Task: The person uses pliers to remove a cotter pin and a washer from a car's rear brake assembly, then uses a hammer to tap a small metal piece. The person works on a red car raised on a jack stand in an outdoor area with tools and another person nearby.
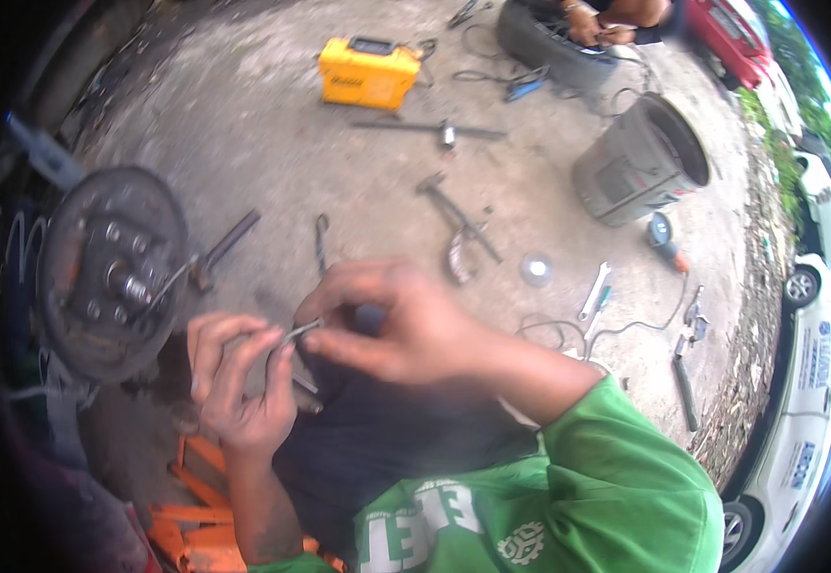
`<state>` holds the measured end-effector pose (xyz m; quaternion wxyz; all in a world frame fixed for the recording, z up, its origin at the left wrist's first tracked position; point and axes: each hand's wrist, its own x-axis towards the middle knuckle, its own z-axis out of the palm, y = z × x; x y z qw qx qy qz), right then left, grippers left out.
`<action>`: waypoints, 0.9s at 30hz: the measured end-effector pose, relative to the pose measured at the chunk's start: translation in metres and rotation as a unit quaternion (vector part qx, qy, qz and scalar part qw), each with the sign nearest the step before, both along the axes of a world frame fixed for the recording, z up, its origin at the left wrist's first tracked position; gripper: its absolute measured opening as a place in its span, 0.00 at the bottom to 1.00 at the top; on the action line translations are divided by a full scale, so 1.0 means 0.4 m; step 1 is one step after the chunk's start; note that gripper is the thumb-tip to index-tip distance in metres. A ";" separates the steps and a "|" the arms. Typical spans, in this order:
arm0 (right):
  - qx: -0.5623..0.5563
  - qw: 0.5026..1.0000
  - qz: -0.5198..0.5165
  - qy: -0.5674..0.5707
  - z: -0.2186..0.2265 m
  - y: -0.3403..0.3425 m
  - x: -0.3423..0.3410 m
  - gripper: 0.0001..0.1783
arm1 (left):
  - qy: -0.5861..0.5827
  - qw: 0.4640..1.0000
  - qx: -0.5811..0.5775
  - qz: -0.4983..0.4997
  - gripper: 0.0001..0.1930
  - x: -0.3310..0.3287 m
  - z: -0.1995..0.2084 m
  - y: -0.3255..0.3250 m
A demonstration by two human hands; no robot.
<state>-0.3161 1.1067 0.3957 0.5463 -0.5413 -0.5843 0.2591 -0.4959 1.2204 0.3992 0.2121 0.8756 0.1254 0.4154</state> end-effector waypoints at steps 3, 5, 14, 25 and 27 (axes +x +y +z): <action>-0.007 1.000 0.010 -0.007 0.009 -0.003 -0.003 0.08 | 0.035 0.999 0.001 -0.036 0.11 -0.002 0.014 -0.003; 0.008 1.000 -0.012 0.006 0.017 -0.005 0.013 0.07 | 0.027 0.998 0.046 0.021 0.14 -0.023 0.027 0.007; 0.222 0.836 -0.199 0.461 0.042 -0.045 0.310 0.18 | -0.021 0.897 0.235 0.373 0.19 -0.203 0.157 0.337; 0.157 0.836 -0.282 0.444 0.022 -0.058 0.365 0.16 | 0.016 0.955 0.026 0.296 0.26 -0.246 0.142 0.369; 0.150 0.840 -0.271 0.445 0.016 -0.055 0.366 0.16 | 0.001 0.960 0.017 0.280 0.26 -0.244 0.140 0.369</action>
